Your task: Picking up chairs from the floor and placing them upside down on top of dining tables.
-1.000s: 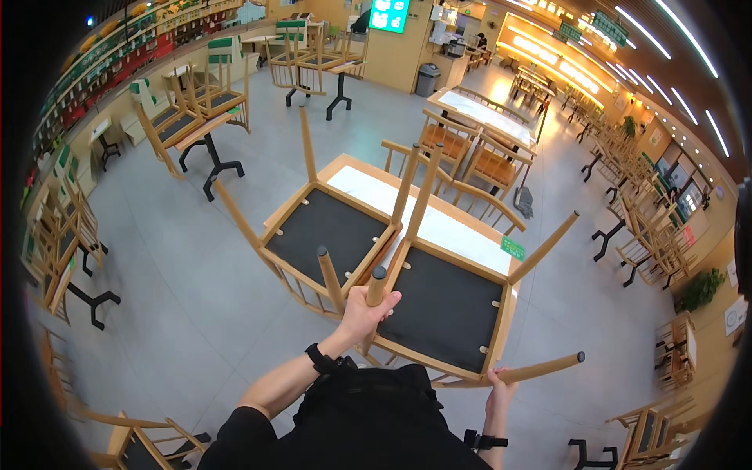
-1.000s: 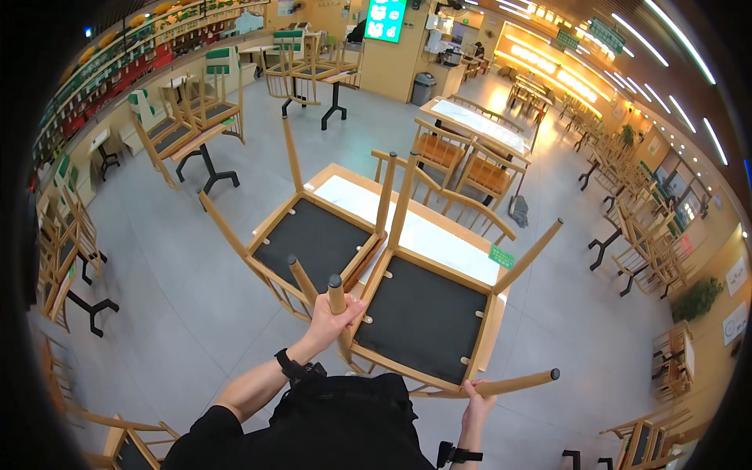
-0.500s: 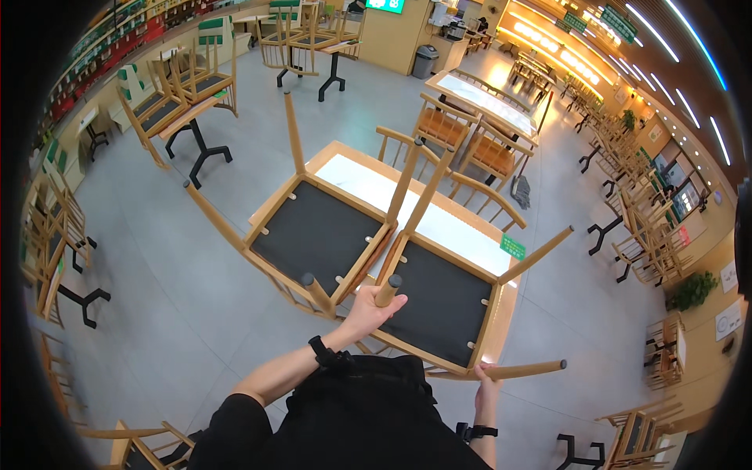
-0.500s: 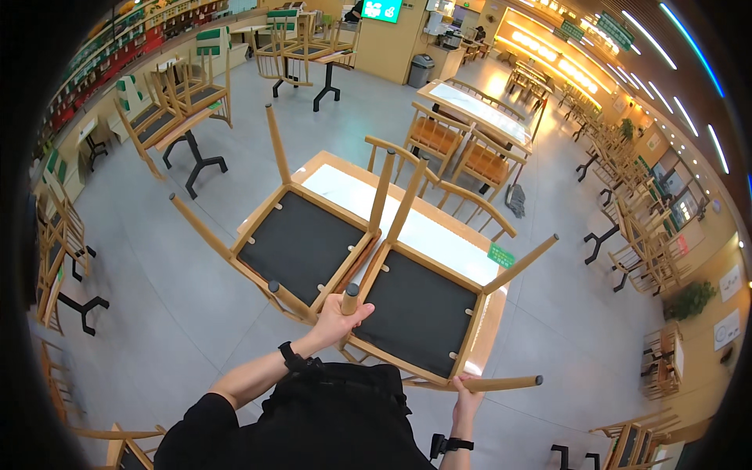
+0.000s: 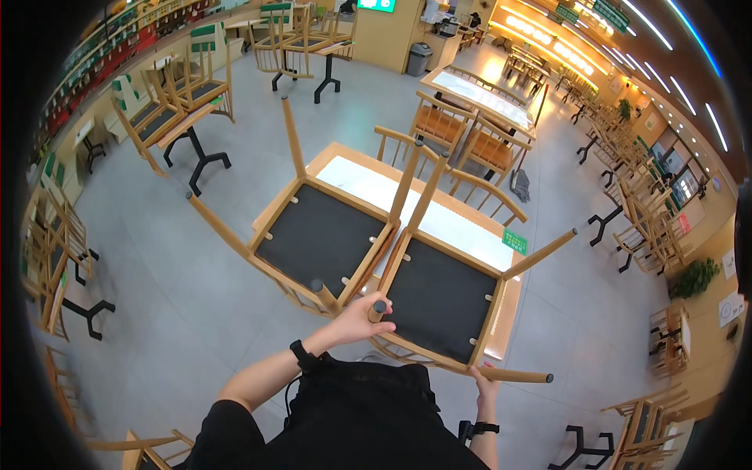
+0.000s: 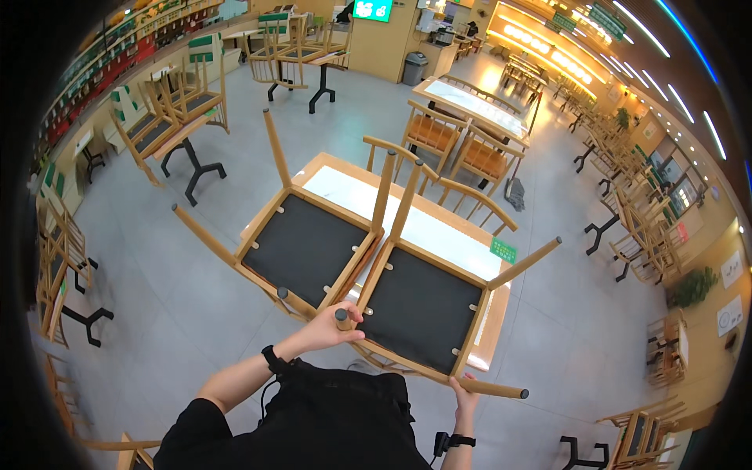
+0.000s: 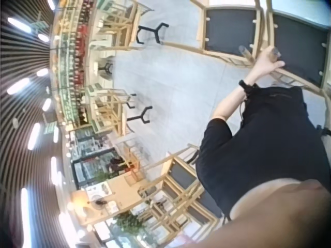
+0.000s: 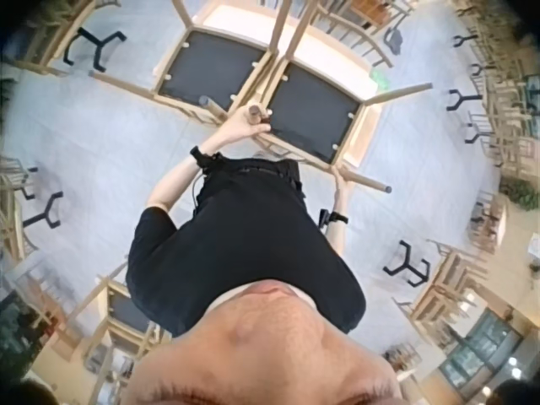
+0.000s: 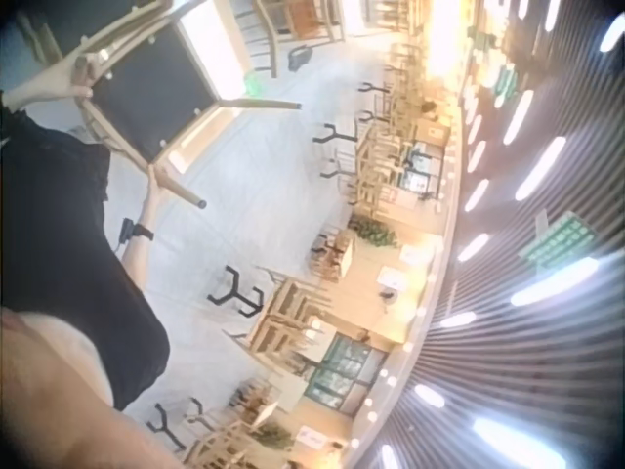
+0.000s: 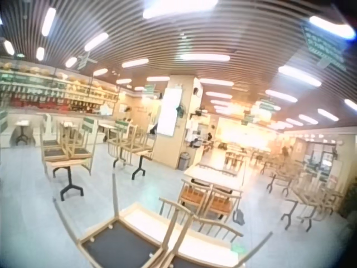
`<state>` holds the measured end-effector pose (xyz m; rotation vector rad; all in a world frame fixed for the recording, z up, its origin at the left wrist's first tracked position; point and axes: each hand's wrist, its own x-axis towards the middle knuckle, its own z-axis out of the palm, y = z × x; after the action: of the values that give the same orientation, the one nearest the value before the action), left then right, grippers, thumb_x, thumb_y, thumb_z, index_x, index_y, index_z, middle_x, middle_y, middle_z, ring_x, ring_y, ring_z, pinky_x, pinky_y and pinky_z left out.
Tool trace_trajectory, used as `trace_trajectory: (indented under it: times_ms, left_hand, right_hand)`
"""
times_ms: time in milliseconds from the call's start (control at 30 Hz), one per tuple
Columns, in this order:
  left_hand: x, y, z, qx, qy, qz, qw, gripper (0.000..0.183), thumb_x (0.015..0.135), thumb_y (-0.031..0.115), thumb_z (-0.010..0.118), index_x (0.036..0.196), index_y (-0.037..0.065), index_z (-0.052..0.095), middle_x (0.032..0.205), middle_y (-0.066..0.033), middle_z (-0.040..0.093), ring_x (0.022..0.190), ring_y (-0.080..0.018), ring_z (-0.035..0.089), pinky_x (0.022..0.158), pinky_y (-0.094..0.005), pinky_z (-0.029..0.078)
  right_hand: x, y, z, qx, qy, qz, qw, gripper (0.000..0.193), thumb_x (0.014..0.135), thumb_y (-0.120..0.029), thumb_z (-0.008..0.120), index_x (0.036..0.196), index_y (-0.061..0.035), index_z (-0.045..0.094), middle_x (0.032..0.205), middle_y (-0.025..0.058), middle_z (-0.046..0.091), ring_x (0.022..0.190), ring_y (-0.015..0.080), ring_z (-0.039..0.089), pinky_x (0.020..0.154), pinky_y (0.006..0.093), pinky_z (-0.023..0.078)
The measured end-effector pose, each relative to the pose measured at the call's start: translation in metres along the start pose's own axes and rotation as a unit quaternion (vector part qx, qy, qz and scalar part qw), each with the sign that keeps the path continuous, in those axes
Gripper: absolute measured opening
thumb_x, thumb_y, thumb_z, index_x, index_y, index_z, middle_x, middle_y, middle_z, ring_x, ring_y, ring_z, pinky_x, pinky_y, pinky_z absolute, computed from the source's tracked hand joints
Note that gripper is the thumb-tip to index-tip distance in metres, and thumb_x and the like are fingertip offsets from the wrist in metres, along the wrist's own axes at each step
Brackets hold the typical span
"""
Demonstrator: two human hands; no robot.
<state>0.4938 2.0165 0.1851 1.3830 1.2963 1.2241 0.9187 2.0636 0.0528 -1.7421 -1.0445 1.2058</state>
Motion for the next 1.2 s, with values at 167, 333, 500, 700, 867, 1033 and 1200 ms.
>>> trace_trajectory:
  times_ms: [167,333,500,700,867,1033,1200]
  left_hand:
    - [-0.029,0.008,-0.025,0.022,-0.065,-0.072,0.995,0.061,0.088,0.017,0.072,0.139,0.004,0.042,0.127,-0.0134,0.057,0.122,-0.0260,0.054,0.104,-0.0374,0.042]
    - [-0.066,0.002,-0.073,0.054,-0.154,-0.166,0.973,0.052,0.094,0.023,0.065,0.137,0.000,0.048,0.131,-0.0168,0.058,0.122,-0.0259,0.056,0.104,-0.0376,0.044]
    - [-0.092,0.010,-0.093,0.022,-0.041,-0.195,0.980,0.040,0.096,0.022,0.063,0.128,-0.001,0.057,0.121,-0.0146,0.064,0.115,-0.0226,0.060,0.100,-0.0343,0.047]
    - [-0.093,-0.015,-0.074,-0.011,0.038,-0.164,0.986,0.035,0.096,0.021,0.063,0.124,0.001,0.060,0.115,-0.0094,0.067,0.109,-0.0158,0.060,0.095,-0.0309,0.047]
    - [-0.116,-0.046,-0.058,0.002,0.091,-0.197,0.976,0.036,0.095,0.025,0.065,0.121,0.000,0.061,0.112,-0.0102,0.067,0.102,-0.0178,0.063,0.091,-0.0323,0.050]
    - [-0.090,-0.053,-0.008,0.038,-0.038,-0.136,0.989,0.034,0.095,0.026,0.063,0.120,0.002,0.062,0.107,-0.0110,0.068,0.098,-0.0212,0.065,0.087,-0.0343,0.051]
    - [-0.051,-0.024,0.071,0.067,-0.164,-0.155,0.972,0.033,0.095,0.023,0.062,0.120,0.002,0.061,0.103,-0.0105,0.069,0.092,-0.0200,0.066,0.084,-0.0330,0.052]
  right_hand:
    - [-0.012,-0.016,0.003,-0.007,0.020,0.059,0.998,0.069,0.068,-0.017,0.088,0.127,-0.0096,0.053,0.106,0.0061,0.063,0.095,0.0184,0.061,0.073,0.0324,0.049]
    - [-0.016,-0.017,0.004,-0.022,0.034,0.046,0.998,0.080,0.067,-0.019,0.088,0.135,-0.0100,0.047,0.106,0.0065,0.063,0.092,0.0184,0.061,0.067,0.0318,0.048]
    - [-0.025,-0.027,0.013,-0.006,0.036,0.052,0.998,0.087,0.064,-0.005,0.087,0.139,-0.0071,0.042,0.108,0.0090,0.063,0.095,0.0192,0.061,0.071,0.0317,0.050]
    - [0.006,0.058,-0.036,-0.034,0.014,-0.058,0.998,0.092,0.056,-0.009,0.090,0.136,-0.0060,0.044,0.115,0.0108,0.061,0.096,0.0228,0.061,0.070,0.0380,0.052]
    - [-0.023,0.058,-0.010,-0.234,0.016,-0.045,0.971,0.101,0.054,-0.014,0.091,0.142,-0.0059,0.041,0.114,0.0184,0.062,0.111,0.0321,0.059,0.090,0.0414,0.051]
    - [-0.061,0.088,-0.061,-0.274,-0.002,0.009,0.962,0.097,0.058,-0.023,0.090,0.142,-0.0080,0.044,0.114,0.0166,0.063,0.101,0.0292,0.064,0.088,0.0397,0.053]
    - [-0.097,0.099,-0.127,-0.280,-0.011,0.036,0.959,0.084,0.067,-0.029,0.085,0.140,-0.0097,0.048,0.111,0.0175,0.067,0.103,0.0294,0.065,0.088,0.0404,0.052]
